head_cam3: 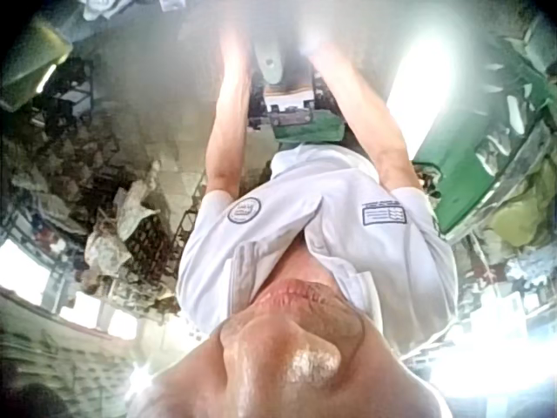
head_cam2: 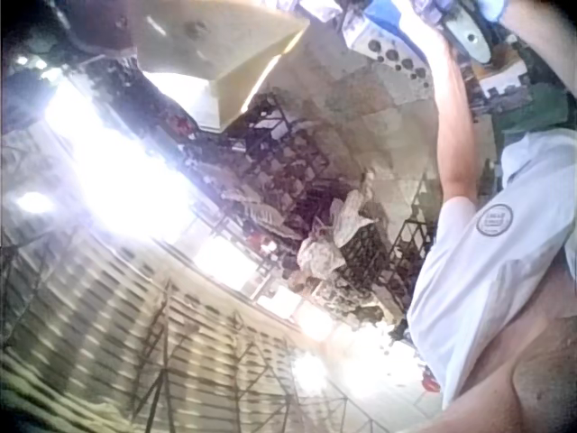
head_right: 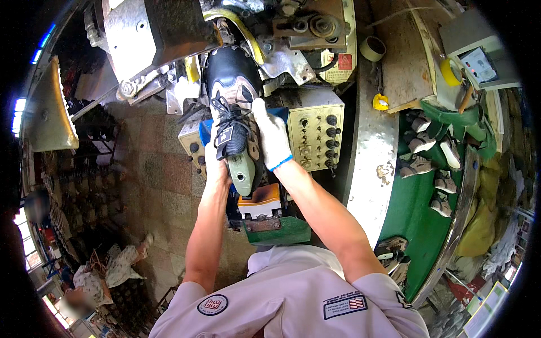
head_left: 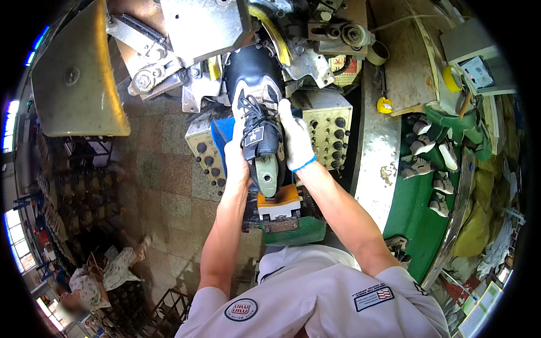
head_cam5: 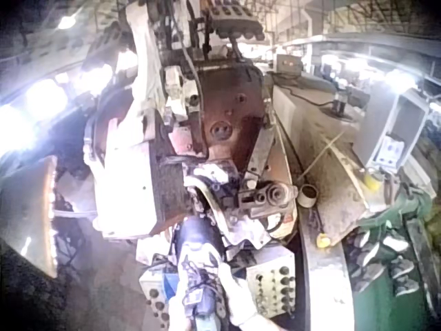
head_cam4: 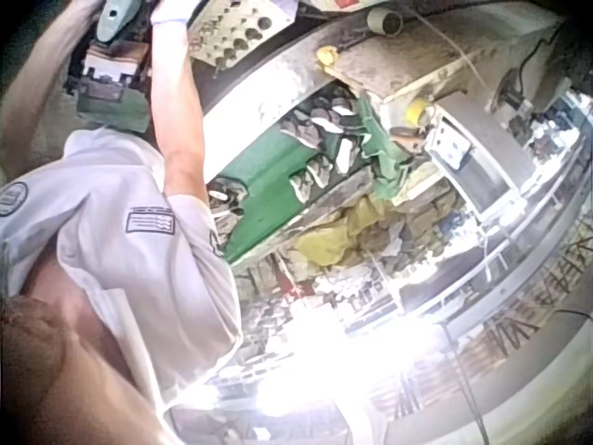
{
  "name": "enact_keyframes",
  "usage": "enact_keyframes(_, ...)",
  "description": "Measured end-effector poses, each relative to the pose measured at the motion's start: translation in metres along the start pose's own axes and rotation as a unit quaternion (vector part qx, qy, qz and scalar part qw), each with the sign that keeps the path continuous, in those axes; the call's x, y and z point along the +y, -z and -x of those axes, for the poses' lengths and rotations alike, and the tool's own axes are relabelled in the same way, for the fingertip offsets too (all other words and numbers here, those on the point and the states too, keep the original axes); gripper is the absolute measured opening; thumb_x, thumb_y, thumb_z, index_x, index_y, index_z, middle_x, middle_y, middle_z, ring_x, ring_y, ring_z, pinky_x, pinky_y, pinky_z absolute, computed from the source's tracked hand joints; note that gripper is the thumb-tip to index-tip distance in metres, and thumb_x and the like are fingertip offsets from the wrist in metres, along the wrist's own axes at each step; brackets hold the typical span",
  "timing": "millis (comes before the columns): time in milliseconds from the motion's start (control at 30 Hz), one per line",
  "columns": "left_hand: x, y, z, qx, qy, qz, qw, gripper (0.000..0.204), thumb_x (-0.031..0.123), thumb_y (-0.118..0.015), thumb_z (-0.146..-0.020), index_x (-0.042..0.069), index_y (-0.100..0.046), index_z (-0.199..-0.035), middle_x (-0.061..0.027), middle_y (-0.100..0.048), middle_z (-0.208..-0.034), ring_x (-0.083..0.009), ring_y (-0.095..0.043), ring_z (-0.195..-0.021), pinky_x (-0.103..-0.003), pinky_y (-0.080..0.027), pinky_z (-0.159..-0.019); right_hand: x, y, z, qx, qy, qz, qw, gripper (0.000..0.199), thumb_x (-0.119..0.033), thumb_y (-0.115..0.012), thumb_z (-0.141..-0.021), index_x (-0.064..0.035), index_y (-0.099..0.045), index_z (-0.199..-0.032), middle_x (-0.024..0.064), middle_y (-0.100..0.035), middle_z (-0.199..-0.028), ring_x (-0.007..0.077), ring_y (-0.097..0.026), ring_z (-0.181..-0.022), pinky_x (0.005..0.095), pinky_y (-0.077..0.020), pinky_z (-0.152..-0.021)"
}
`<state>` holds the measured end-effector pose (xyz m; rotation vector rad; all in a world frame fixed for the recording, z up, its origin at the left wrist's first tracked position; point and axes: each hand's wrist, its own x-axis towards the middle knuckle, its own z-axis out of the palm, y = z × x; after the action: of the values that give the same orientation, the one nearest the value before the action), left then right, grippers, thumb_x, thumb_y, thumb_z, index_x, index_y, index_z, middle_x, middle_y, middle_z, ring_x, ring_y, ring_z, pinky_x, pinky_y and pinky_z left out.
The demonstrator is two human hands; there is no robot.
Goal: The person picks up a shoe upper from a conveyor belt, mounts it onto an industrial lasting machine, activates the machine to press and shape the shoe, and then places the shoe back onto the conveyor belt.
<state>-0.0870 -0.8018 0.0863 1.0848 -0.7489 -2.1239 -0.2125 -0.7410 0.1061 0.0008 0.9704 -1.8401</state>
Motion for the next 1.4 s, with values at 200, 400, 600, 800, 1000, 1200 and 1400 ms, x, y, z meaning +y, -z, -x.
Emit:
enact_keyframes(200,-0.010,0.001,-0.008,0.047,-0.025,-0.051,0.997,0.047,0.045,-0.057,-0.102,0.002,-0.074,-0.095,-0.0005,-0.070,-0.086,-0.0080,-0.062,-0.072,-0.025,-0.049,-0.067,0.008,0.005,0.000,0.012,0.019,0.025,0.999,0.051,-0.046,-0.060,-0.101,0.0021,-0.070,-0.116,0.0056,-0.071,-0.108,0.0115,-0.063,-0.093,0.0271,-0.0500,-0.086)
enact_keyframes(400,-0.014,-0.001,-0.008,0.051,-0.069,-0.123,0.989,0.047,0.041,-0.055,-0.104,-0.001,-0.074,-0.091,0.0007,-0.067,-0.082,-0.0066,-0.056,-0.072,-0.026,-0.046,-0.067,0.010,0.010,-0.004,0.029,0.032,0.032,0.999,0.044,-0.042,-0.060,-0.102,-0.0003,-0.074,-0.103,0.0036,-0.072,-0.096,0.0079,-0.063,-0.082,0.0255,-0.0516,-0.074)
enact_keyframes(600,-0.018,0.001,-0.014,0.026,-0.128,-0.157,0.979,0.040,0.032,-0.052,-0.106,-0.004,-0.070,-0.105,0.0014,-0.063,-0.078,-0.0065,-0.052,-0.070,-0.024,-0.042,-0.064,0.002,0.003,-0.008,0.013,0.058,0.019,0.998,0.039,-0.036,-0.061,-0.102,0.0013,-0.072,-0.108,0.0056,-0.073,-0.097,0.0102,-0.066,-0.081,0.0264,-0.0533,-0.072)
enact_keyframes(800,-0.024,0.007,-0.012,-0.006,-0.299,-0.336,0.893,0.029,0.016,-0.048,-0.106,-0.004,-0.062,-0.122,-0.0002,-0.060,-0.073,-0.0071,-0.049,-0.067,-0.025,-0.039,-0.060,-0.003,0.001,-0.002,0.026,0.057,0.030,0.998,0.036,-0.032,-0.063,-0.101,0.0016,-0.072,-0.108,0.0061,-0.073,-0.099,0.0112,-0.067,-0.081,0.0271,-0.0538,-0.072)
enact_keyframes(1000,-0.013,0.006,-0.004,-0.030,-0.250,-0.292,0.923,0.035,0.023,-0.047,-0.107,-0.004,-0.061,-0.122,-0.0026,-0.064,-0.077,-0.0087,-0.050,-0.068,-0.028,-0.044,-0.063,-0.007,-0.002,0.004,0.026,0.051,0.042,0.997,0.040,-0.038,-0.065,-0.099,0.0009,-0.073,-0.104,0.0044,-0.073,-0.097,0.0105,-0.066,-0.081,0.0269,-0.0530,-0.074)
enact_keyframes(1200,-0.022,0.011,-0.004,-0.006,-0.284,-0.324,0.903,0.036,0.025,-0.046,-0.107,-0.007,-0.064,-0.110,-0.0005,-0.060,-0.075,-0.0088,-0.048,-0.069,-0.028,-0.042,-0.061,0.003,0.003,0.012,0.035,0.023,0.027,0.999,0.040,-0.040,-0.063,-0.101,-0.0021,-0.073,-0.103,0.0015,-0.071,-0.099,0.0090,-0.063,-0.089,0.0265,-0.0501,-0.080)
enact_keyframes(1400,-0.028,0.031,-0.018,0.024,-0.237,-0.308,0.921,0.041,0.027,-0.046,-0.107,-0.007,-0.064,-0.094,-0.0002,-0.058,-0.073,-0.0083,-0.045,-0.069,-0.030,-0.040,-0.061,0.019,0.012,0.005,0.028,0.017,0.009,0.999,0.039,-0.041,-0.061,-0.101,-0.0037,-0.072,-0.100,-0.0006,-0.068,-0.096,0.0081,-0.057,-0.082,0.0257,-0.0473,-0.077)
